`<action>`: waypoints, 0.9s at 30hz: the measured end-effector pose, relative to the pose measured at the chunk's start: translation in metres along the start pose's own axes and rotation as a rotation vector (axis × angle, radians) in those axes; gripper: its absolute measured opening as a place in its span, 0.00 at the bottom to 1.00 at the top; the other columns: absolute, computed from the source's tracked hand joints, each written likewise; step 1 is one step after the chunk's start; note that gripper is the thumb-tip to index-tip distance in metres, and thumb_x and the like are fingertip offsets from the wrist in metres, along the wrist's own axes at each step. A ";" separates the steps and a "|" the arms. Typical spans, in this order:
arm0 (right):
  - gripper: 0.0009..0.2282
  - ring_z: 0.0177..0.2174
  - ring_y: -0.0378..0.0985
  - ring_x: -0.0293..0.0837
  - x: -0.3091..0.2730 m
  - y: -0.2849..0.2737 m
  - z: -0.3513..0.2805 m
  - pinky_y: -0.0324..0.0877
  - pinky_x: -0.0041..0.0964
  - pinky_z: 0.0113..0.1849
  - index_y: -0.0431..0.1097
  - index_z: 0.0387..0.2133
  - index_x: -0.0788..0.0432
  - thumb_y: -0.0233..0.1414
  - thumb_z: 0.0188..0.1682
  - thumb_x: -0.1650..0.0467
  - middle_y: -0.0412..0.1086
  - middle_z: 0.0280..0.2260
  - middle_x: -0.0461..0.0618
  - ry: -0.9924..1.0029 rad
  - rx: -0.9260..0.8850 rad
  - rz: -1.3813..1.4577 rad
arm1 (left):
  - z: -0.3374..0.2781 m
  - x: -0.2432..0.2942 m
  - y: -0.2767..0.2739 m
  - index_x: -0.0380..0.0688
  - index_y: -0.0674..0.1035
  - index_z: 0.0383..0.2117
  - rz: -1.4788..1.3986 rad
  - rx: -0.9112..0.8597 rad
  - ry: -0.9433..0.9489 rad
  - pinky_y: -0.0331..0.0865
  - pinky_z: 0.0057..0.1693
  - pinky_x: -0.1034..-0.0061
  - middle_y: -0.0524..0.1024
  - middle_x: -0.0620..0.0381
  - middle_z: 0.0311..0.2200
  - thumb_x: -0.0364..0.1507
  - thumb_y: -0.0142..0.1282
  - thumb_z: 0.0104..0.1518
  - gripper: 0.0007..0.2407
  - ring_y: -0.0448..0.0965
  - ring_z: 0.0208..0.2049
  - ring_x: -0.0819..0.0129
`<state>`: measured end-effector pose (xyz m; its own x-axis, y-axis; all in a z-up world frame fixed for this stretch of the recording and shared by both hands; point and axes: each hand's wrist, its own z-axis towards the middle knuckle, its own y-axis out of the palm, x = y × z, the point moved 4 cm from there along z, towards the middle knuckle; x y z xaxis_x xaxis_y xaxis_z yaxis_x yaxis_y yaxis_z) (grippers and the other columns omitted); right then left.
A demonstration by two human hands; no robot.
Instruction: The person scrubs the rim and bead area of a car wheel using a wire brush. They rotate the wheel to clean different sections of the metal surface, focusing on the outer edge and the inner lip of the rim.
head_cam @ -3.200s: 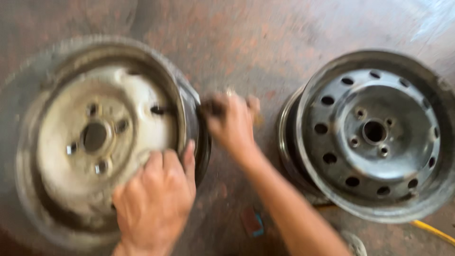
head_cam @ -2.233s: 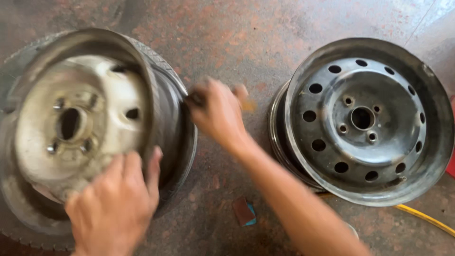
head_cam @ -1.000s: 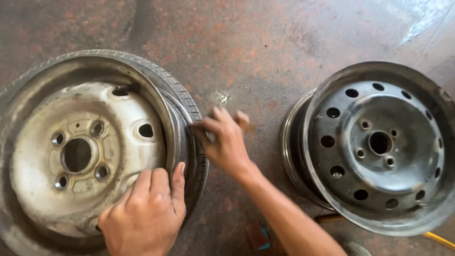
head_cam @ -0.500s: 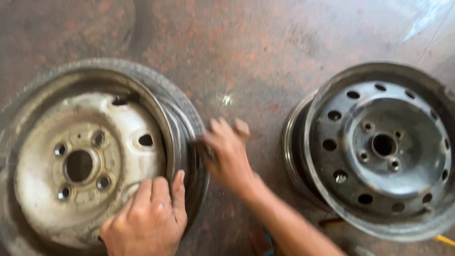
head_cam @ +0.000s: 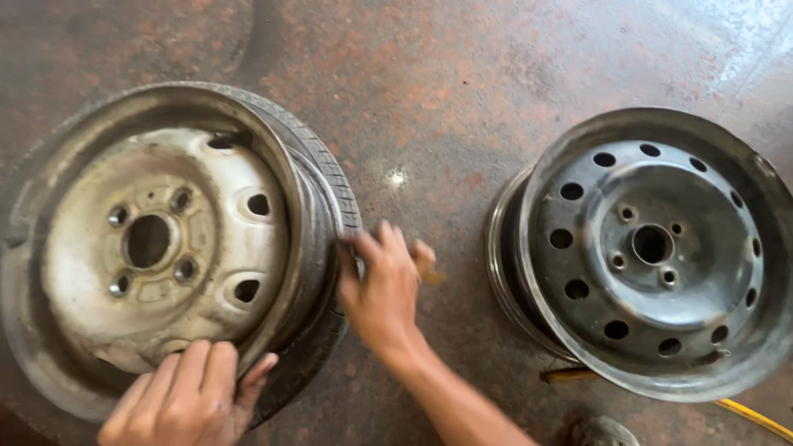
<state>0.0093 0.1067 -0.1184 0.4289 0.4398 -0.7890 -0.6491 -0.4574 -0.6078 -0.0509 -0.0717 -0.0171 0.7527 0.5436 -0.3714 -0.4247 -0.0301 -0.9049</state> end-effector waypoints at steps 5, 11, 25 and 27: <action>0.07 0.40 0.75 0.49 0.004 0.018 0.100 0.48 0.53 0.51 0.80 0.34 0.51 0.58 0.43 0.69 0.73 0.33 0.52 -0.028 -0.179 -0.120 | 0.015 0.025 -0.006 0.51 0.70 0.16 0.041 0.006 -0.005 0.69 0.27 0.72 0.70 0.59 0.17 0.47 0.52 0.61 0.20 0.76 0.18 0.67; 0.05 0.41 0.75 0.54 0.006 -0.030 0.064 0.53 0.56 0.51 0.78 0.34 0.53 0.57 0.45 0.70 0.72 0.34 0.53 -0.210 0.083 -0.134 | 0.055 0.072 -0.028 0.52 0.70 0.17 0.020 0.032 -0.047 0.71 0.26 0.74 0.71 0.60 0.17 0.46 0.52 0.64 0.19 0.78 0.18 0.67; 0.05 0.35 0.74 0.51 0.008 -0.044 -0.015 0.51 0.47 0.47 0.79 0.34 0.53 0.59 0.45 0.71 0.70 0.29 0.53 -0.060 0.109 -0.043 | 0.043 0.061 -0.037 0.49 0.71 0.17 -0.225 0.114 -0.013 0.69 0.28 0.71 0.70 0.59 0.18 0.46 0.54 0.60 0.18 0.76 0.19 0.65; 0.06 0.32 0.73 0.47 0.025 -0.042 -0.020 0.50 0.45 0.45 0.79 0.35 0.52 0.58 0.46 0.70 0.71 0.27 0.50 0.028 0.045 0.046 | 0.028 0.057 -0.026 0.49 0.71 0.17 -0.217 0.124 0.058 0.69 0.28 0.73 0.69 0.60 0.18 0.46 0.55 0.60 0.19 0.76 0.20 0.67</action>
<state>0.0600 0.1220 -0.1145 0.4149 0.3972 -0.8186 -0.6957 -0.4413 -0.5668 -0.0109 -0.0163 -0.0087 0.8590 0.4772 -0.1857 -0.3058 0.1872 -0.9335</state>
